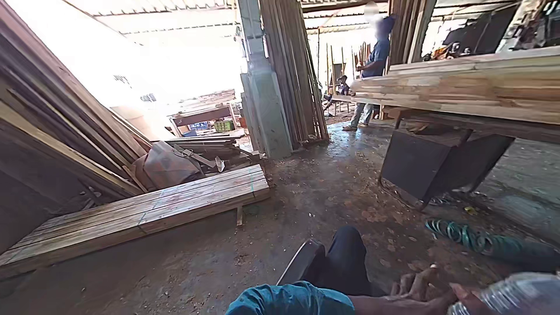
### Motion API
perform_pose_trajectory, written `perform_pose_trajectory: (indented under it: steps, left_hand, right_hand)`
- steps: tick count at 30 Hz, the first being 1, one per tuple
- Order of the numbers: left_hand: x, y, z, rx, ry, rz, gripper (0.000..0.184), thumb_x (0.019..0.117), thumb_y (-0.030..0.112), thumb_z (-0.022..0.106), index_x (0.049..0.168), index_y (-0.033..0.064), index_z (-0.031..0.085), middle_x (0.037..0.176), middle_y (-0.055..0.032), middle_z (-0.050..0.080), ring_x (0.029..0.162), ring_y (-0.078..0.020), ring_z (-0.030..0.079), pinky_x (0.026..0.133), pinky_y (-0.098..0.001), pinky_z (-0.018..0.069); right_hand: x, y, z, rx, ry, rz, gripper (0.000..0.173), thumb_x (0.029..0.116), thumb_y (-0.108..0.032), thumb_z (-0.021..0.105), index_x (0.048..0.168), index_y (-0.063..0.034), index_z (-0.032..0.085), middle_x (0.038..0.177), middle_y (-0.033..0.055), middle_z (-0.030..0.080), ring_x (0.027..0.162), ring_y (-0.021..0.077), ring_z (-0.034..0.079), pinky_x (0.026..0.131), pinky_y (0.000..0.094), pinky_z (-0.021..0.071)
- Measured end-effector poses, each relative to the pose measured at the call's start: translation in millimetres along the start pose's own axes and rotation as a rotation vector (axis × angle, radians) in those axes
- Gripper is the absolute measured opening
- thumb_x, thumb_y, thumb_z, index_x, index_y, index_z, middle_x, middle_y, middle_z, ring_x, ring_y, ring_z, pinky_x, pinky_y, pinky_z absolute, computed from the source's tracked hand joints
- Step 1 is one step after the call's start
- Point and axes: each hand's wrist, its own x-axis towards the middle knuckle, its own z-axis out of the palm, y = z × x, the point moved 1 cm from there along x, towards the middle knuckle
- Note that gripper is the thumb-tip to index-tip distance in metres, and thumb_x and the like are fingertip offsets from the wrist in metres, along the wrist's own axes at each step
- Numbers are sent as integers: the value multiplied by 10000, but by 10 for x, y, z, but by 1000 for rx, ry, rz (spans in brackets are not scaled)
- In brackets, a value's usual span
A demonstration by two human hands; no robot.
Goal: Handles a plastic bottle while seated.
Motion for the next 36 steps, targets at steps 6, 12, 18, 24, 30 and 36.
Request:
perform_pose_trajectory:
  steps: [6, 12, 18, 24, 30, 36]
  left_hand:
    - [8, 57, -338, -289, -61, 76, 670, 1006, 473, 555, 1450, -28, 548, 1545, -248, 443, 1391, -327, 495, 1136, -456, 457]
    - [55, -238, -142, -323, -34, -78, 714, 807, 435, 873, 1370, 104, 584, 964, -27, 749, 807, -124, 715, 739, -354, 627]
    - [32, -327, -320, -769, -129, -178, 513, 919, 165, 773, 1319, -3, 499, 1012, -128, 765, 904, -206, 762, 828, -365, 646]
    - [65, -412, -552, -991, -140, -228, 466, 985, 296, 590, 1391, 73, 541, 1195, -147, 705, 1060, -252, 709, 912, -439, 610]
    - [82, -477, -614, -980, -104, -315, 328, 1053, 285, 442, 1210, 78, 643, 1056, -72, 746, 955, -166, 733, 860, -366, 624]
    - [101, -547, -548, -797, -132, -328, 275, 1013, 255, 592, 1162, 40, 679, 1033, -75, 742, 927, -168, 721, 816, -379, 621]
  right_hand:
    - [91, -1, -23, 118, -31, 61, 702, 855, -236, 810, 1404, -2, 439, 1117, 83, 707, 991, 186, 719, 889, 399, 627]
    - [-3, -6, 53, 78, -108, 283, 646, 847, -278, 841, 1388, -131, 520, 1142, 52, 696, 1005, 177, 695, 851, 395, 615]
    - [142, -42, -104, 78, -306, 281, 869, 970, -790, 118, 1580, -199, 301, 1383, 30, 605, 1201, 154, 613, 961, 422, 544]
    - [500, 148, -457, 136, -231, 411, 1057, 824, -879, -122, 1587, -290, 313, 1308, 135, 659, 1116, 282, 674, 866, 460, 560]
    - [605, 372, -532, 66, -271, 398, 1037, 876, -850, -64, 1586, -197, 316, 1255, 165, 681, 1096, 310, 696, 885, 489, 585]
    - [555, 454, -471, -123, -367, 308, 896, 965, -791, 110, 1583, -185, 343, 1272, 96, 687, 1109, 249, 691, 870, 455, 589]
